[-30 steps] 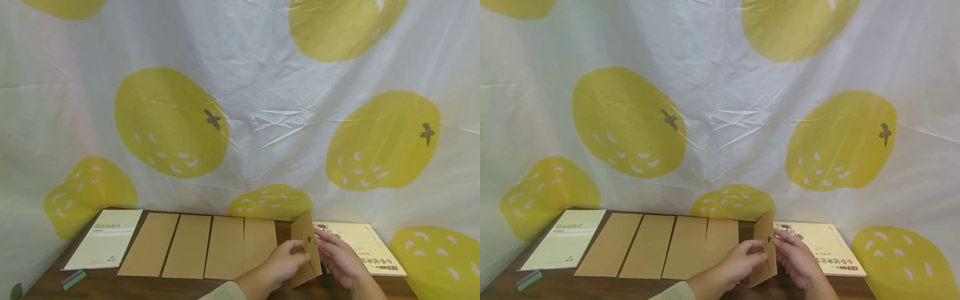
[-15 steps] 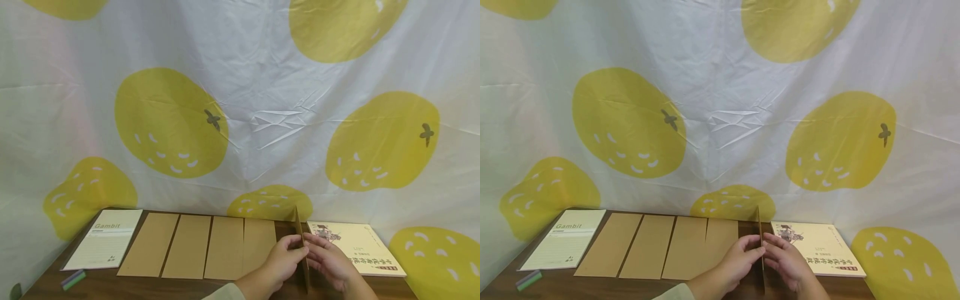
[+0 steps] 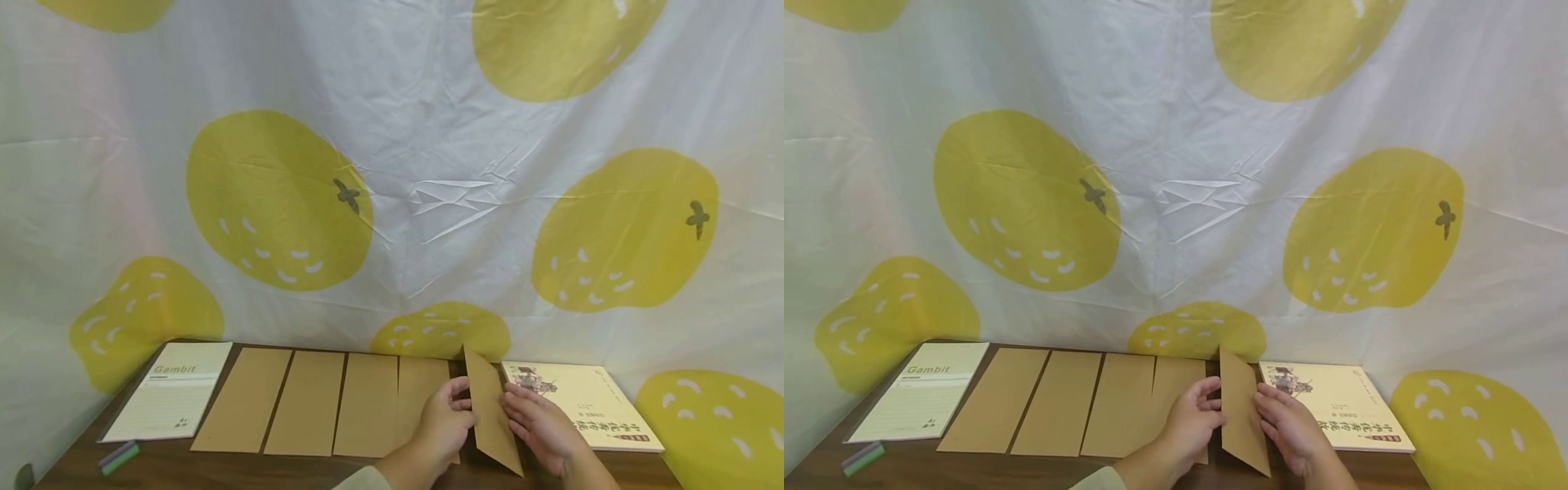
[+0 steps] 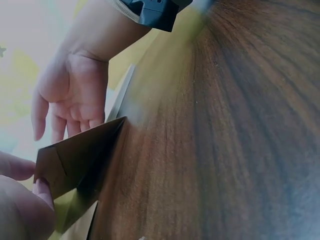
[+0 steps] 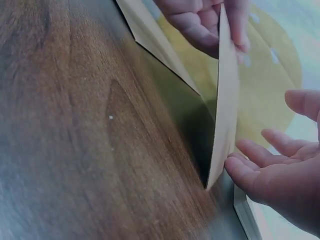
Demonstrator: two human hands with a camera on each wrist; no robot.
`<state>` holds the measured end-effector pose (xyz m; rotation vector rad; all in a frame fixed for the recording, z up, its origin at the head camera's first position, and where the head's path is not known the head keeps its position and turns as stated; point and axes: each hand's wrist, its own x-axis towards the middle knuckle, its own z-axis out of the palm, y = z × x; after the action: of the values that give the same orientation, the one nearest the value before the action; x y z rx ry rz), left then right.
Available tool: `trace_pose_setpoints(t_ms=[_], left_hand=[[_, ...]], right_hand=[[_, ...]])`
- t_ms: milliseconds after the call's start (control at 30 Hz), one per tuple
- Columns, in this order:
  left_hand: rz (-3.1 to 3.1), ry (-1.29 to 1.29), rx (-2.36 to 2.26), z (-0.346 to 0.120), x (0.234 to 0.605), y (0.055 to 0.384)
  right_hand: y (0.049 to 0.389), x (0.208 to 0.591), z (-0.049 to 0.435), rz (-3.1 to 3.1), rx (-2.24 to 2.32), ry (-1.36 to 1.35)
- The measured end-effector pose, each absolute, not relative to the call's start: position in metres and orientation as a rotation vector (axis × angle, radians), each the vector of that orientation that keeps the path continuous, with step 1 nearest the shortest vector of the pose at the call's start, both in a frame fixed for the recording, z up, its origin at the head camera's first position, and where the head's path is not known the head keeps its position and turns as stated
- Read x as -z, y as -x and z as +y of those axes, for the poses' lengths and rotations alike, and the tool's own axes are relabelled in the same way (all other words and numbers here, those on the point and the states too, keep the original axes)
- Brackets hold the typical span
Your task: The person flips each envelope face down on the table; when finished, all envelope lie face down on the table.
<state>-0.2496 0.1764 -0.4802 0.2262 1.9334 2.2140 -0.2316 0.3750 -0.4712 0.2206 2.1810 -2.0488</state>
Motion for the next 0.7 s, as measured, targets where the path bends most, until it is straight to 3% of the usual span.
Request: trace_pose_setpoints(t_ms=[700], left_hand=[[1.987,-0.240,-2.029,0.157,0.480,0.244]], right_hand=[[0.236,0.469,0.374,2.173,2.099,-0.185]])
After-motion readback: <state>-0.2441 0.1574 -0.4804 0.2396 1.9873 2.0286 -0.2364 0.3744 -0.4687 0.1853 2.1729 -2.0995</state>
